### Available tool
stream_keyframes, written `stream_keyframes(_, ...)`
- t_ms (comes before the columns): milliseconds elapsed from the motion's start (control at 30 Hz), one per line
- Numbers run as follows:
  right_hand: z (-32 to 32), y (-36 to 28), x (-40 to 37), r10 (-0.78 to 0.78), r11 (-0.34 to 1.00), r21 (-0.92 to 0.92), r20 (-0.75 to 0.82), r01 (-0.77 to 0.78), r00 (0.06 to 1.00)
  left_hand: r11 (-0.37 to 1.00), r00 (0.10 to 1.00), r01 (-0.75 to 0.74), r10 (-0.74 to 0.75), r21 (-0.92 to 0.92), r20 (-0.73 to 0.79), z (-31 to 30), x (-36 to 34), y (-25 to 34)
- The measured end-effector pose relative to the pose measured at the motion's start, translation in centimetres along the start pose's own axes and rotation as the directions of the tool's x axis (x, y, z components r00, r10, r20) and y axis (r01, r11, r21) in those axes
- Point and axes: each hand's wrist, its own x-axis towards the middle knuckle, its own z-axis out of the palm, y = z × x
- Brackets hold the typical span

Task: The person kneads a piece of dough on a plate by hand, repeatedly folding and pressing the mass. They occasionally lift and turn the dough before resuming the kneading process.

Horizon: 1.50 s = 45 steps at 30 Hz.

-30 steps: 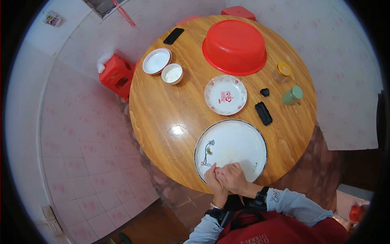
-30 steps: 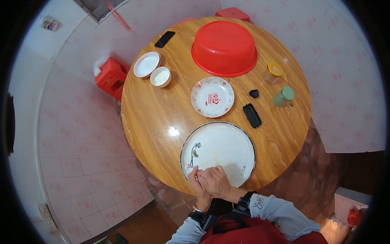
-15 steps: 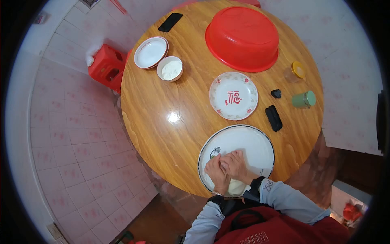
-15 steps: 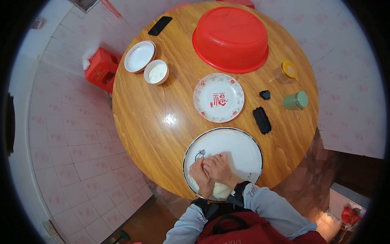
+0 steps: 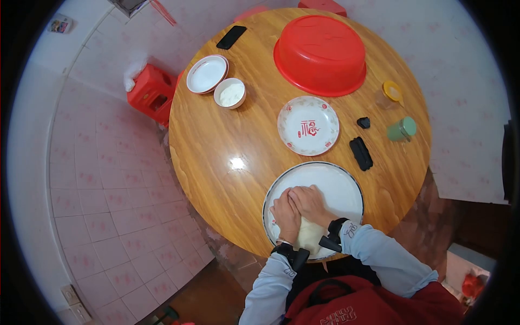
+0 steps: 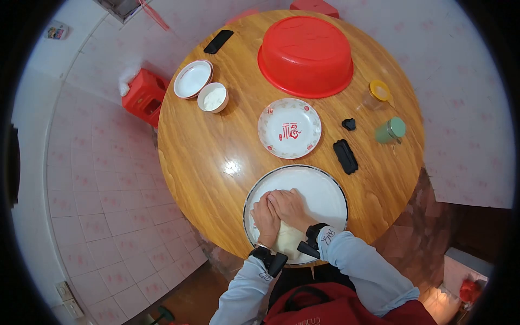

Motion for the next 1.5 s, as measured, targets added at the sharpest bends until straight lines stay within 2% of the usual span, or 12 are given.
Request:
stream_keyframes(133, 0.0, 0.1, -0.7, 0.118, 0.986, 0.105, 0.118, -0.131, 0.986, 0.991, 1.000, -0.018, 0.020, -0.134, 0.016, 0.3, -0.9, -0.5)
stream_keyframes(267, -1.7, -0.1, -1.7, 0.382, 0.873, 0.273, 0.130, -0.404, 0.915, 0.999, 0.993, -0.039, 0.036, 0.026, 0.115, -1.8, -3.3, -0.4)
stream_keyframes(333, -2.8, 0.8, -3.2, 0.459, 0.843, 0.226, 0.172, -0.489, 0.871, 0.992, 0.986, -0.065, 0.080, 0.104, -0.145, -1.8, -4.6, -1.7)
stream_keyframes(567, -1.0, 0.9, -6.8, 0.575, 0.775, 0.222, 0.143, -0.592, 0.806, 0.853, 0.919, 0.378, -0.394, -0.360, 0.033, -2.0, -6.0, -1.9)
stream_keyframes(700, -2.7, -0.2, -9.0, 0.643, 0.618, 0.416, 0.220, -0.667, 0.733, 0.958, 0.934, -0.025, -0.080, -0.287, -0.348, -2.0, -9.2, 2.4)
stream_keyframes(767, -2.2, 0.9, -9.9, 0.609, 0.425, 0.627, 0.335, -0.653, 0.719, 0.889, 0.944, 0.126, -0.243, -0.440, -0.221, -2.5, -9.3, 3.4)
stream_keyframes(800, -2.2, 0.9, -9.7, 0.608, 0.430, 0.627, 0.330, -0.649, 0.722, 0.780, 0.924, 0.278, -0.376, -0.561, -0.064, -2.8, -9.1, 4.1)
stream_keyframes(933, -3.6, -0.7, -5.8, 0.653, 0.558, 0.478, 0.251, -0.678, 0.715, 0.804, 0.940, 0.296, -0.340, -0.515, 0.009, -4.0, -5.6, 4.5)
stream_keyframes(1100, -4.9, 0.6, -0.3, 0.572, 0.748, 0.327, 0.124, -0.578, 0.811, 0.855, 0.987, 0.070, -0.135, -0.514, -0.091, -2.3, -0.8, 2.4)
stream_keyframes(1300, -6.7, 1.4, 3.7, 0.438, 0.743, 0.275, 0.488, -0.610, 0.755, 0.934, 0.923, 0.319, -0.269, -0.158, 0.277, -5.2, 2.2, 4.5)
stream_keyframes(1400, -4.4, 0.0, 3.5, 0.334, 0.863, 0.260, 0.348, -0.432, 0.876, 0.989, 0.980, 0.147, -0.149, 0.027, 0.129, -4.1, 1.5, 4.8)
stream_keyframes(1500, -6.8, -5.3, 0.2, 0.318, 0.947, -0.055, 0.299, -0.317, 0.900, 0.988, 0.993, 0.088, -0.097, -0.123, -0.067, -3.1, -1.2, 5.2)
